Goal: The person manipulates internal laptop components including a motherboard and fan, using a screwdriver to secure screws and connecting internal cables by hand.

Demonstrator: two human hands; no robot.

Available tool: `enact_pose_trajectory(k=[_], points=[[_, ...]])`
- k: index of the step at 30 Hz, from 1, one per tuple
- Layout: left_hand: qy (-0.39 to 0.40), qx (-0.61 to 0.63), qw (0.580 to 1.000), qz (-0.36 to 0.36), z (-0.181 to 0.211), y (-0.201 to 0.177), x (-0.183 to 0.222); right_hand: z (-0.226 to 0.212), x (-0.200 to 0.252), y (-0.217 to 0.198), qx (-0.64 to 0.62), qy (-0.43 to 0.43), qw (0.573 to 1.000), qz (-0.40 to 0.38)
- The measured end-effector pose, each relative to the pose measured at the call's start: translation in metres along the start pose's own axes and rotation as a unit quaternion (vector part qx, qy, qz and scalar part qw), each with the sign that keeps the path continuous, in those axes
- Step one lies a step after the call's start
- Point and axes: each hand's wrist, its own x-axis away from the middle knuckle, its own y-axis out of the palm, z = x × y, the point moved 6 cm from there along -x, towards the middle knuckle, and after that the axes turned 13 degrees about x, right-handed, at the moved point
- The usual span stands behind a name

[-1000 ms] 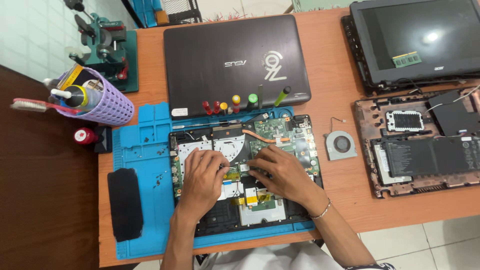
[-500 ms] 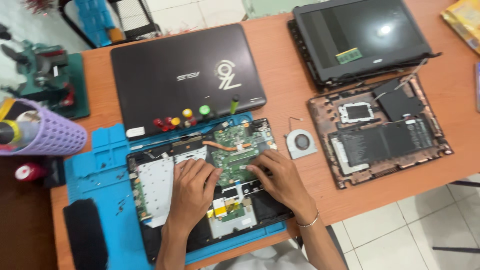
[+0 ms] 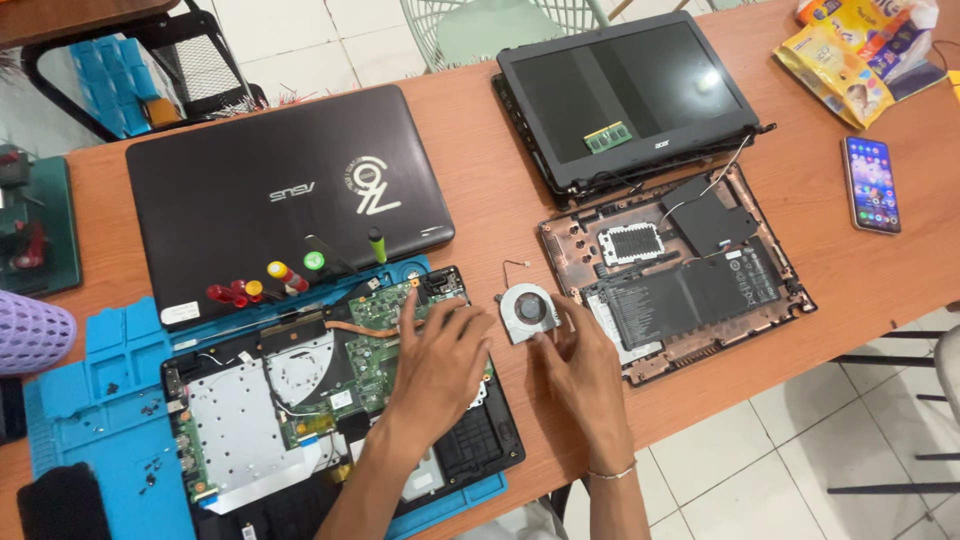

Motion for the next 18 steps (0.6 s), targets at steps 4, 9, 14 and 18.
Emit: enact_pose_trajectory(k=[4,9,14,18], points=[[-0.002,-0.036,0.998,-0.044,0.010,0.022,-0.011,0.003,-0.001,0.000,-0.005,-0.040,0.999,0.016],[-0.012,-0.048,0.997,-0.063,0.011,0.031,-0.014,0.008,-0.002,0.002,0.004,-0.040,0.999,0.010],[-0.014,-0.033,0.998,-0.060,0.010,0.030,-0.014,0.009,-0.005,0.002,0.002,-0.045,0.999,0.013],[0.025,-0.036,0.999,-0.010,0.017,0.018,-0.013,0.013,-0.004,0.001,-0.007,-0.049,0.999,0.012]])
